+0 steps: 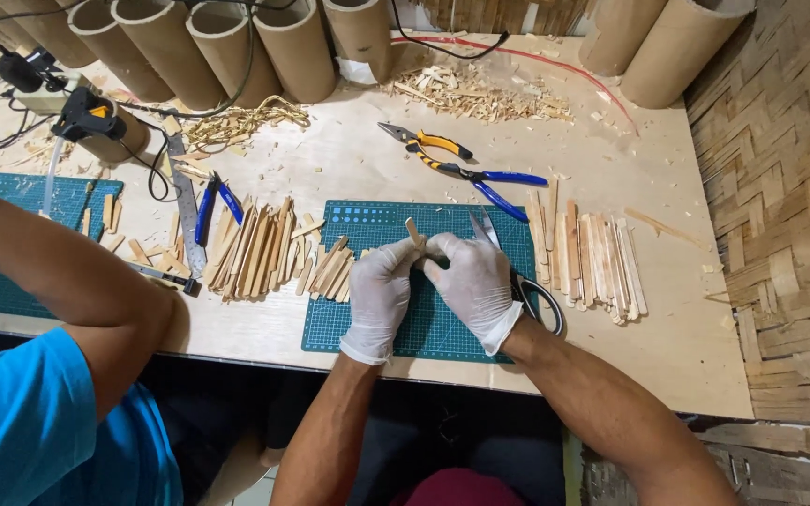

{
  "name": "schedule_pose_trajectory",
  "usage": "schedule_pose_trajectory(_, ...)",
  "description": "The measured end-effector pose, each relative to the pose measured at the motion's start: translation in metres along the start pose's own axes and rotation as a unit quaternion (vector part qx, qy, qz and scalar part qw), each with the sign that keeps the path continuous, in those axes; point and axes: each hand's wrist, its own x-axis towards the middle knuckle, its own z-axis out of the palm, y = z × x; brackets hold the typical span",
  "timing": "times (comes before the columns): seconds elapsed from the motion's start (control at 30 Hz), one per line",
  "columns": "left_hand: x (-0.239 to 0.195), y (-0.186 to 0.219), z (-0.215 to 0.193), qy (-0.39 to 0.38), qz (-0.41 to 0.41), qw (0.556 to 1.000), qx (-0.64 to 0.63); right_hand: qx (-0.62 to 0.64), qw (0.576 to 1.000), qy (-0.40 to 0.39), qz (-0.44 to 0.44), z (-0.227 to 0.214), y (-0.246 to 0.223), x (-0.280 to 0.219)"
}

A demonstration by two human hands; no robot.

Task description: The person repeatedly picks up thin wooden sticks and cuts them into shorter pieces using scissors. The cut pieces are placed on a green cutting mat on the table. The person also occasionally picks up and repositions sticks from a pile on the right side of the table.

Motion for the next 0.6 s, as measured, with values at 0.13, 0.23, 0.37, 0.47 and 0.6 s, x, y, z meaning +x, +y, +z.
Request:
schedule_pose_trajectory(0.13, 0.0, -0.013, 0.005, 0.024, -0.031, 0.998, 0.04, -0.024, 1.0, -0.004, -0.007, 0.001, 0.001, -0.003)
schedule_pose_trajectory(0.23, -0.002, -0.022, 0.007, 0.021, -0.025, 0.997, 0.071, -0.044, 0.999, 0.006, -0.02, 0.008, 0.008, -0.003)
schedule_pose_trajectory(0.37, -0.002, -0.015, 0.006, 0.018, -0.029, 0.997, 0.072, -0.051, 0.998, 0.032, -0.036, 0.006, 0.009, -0.004)
schedule_pose_trajectory(0.47, -0.003, -0.011, 0.005, 0.011, -0.018, 0.996, 0.084, -0.045, 0.997, 0.05, -0.045, 0.006, 0.008, -0.004)
schedule_pose_trajectory(0.6, -0.004, -0.012, 0.006, 0.007, -0.016, 0.997, 0.082, -0.067, 0.993, 0.076, -0.067, 0.008, 0.01, -0.004)
